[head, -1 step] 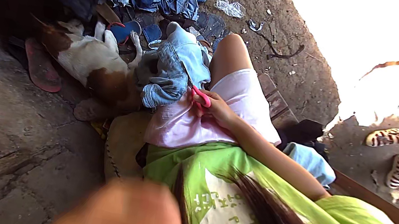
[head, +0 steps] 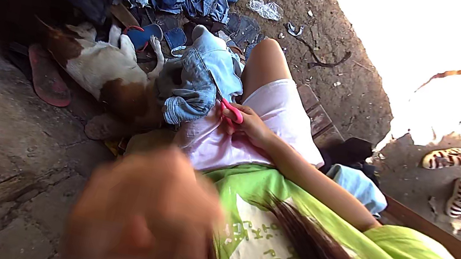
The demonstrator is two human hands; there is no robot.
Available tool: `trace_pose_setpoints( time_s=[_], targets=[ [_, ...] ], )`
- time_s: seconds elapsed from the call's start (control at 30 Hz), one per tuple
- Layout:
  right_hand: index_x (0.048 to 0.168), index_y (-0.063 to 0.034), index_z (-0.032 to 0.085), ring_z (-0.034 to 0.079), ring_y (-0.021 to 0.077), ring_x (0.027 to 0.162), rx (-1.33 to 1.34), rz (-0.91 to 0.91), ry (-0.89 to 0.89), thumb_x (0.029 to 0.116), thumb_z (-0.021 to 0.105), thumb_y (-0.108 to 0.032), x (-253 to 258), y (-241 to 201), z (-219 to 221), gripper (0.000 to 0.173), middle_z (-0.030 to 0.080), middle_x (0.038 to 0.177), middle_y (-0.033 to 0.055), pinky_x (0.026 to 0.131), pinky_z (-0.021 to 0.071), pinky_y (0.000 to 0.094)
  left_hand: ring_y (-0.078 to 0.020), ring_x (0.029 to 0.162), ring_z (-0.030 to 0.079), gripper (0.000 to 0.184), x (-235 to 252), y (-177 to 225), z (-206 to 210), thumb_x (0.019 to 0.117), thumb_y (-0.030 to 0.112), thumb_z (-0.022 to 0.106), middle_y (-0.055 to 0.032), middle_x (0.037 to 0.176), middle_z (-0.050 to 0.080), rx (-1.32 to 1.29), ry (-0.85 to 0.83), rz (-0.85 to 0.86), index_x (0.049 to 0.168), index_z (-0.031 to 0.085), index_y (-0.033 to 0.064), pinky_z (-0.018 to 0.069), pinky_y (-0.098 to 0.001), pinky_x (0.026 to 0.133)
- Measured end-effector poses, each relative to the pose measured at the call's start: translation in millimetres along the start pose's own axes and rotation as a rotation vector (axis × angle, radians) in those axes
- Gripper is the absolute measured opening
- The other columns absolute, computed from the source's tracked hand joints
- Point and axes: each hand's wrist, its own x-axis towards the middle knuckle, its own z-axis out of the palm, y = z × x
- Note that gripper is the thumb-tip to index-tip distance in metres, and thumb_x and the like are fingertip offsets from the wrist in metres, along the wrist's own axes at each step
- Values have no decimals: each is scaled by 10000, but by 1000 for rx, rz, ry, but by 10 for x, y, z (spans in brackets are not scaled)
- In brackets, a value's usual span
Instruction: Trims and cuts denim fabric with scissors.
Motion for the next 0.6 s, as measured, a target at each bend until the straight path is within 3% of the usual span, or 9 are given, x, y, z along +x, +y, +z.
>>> trace_pose_setpoints(
  time_s=[0.03,0.07,0.13,0.2,0.27,0.33,0.43,0.53,0.6],
  targets=[
    [995,-145,643,420,2,438,-1,0,-2,1028,555,-437,4,9,-13,307,528,584,-31,404,319,151,-21,881,660,293,226,-546,-30,1040,379,561,53,969,701,123,-21,70,1026,695,119,553,-199,770],
    [1000,-151,647,420,-4,434,8,-2,-1,1021,561,-451,11,18,-24,312,537,584,-36,399,317,148,-129,974,664,375,383,-964,-11,1025,372,574,-65,1106,691,270,-12,32,1174,670,42,556,-301,810],
    [981,-156,653,429,-5,438,35,-2,3,1014,565,-451,29,32,-38,309,542,589,-40,401,325,152,-357,1241,579,635,479,-1522,104,947,379,706,-223,1406,543,475,-50,-187,1424,517,6,505,-548,964],
    [917,-155,650,419,-6,438,44,6,24,1024,550,-438,34,-21,-11,318,529,583,-47,399,315,152,-439,1317,507,789,455,-1850,285,834,340,840,-231,1495,469,593,-91,-182,1472,493,31,432,-660,1028],
    [867,-162,624,413,-32,439,53,27,81,1039,497,-346,34,-155,55,282,537,573,-86,403,305,144,-454,1289,520,705,440,-2068,464,803,271,803,-240,1447,517,671,-62,-33,1418,561,24,399,-641,1045],
    [920,-137,640,417,-42,457,68,3,114,1050,454,-288,87,-266,70,273,529,587,-103,424,324,134,-468,1198,585,532,544,-2180,527,847,110,695,-284,1303,607,660,36,87,1357,616,-23,429,-602,1030],
    [921,-123,638,391,-50,450,66,-44,116,1065,421,-268,230,-370,44,298,522,584,-109,421,298,126,-460,1039,653,415,839,-2147,520,900,-56,609,-304,1139,648,636,99,107,1314,641,-42,525,-563,874],
    [966,-104,635,372,-54,430,83,-65,93,1077,397,-282,323,-454,5,318,516,577,-107,405,282,121,-443,913,666,401,1129,-2077,467,862,-38,598,-288,1055,647,679,64,160,1255,677,-27,536,-550,754],
    [962,-104,638,359,-58,417,106,-36,96,1080,386,-291,272,-479,1,335,523,570,-104,393,262,117,-417,802,665,403,1176,-2026,438,831,57,655,-258,985,643,725,-8,224,1226,692,-15,531,-540,649]
  ],
)
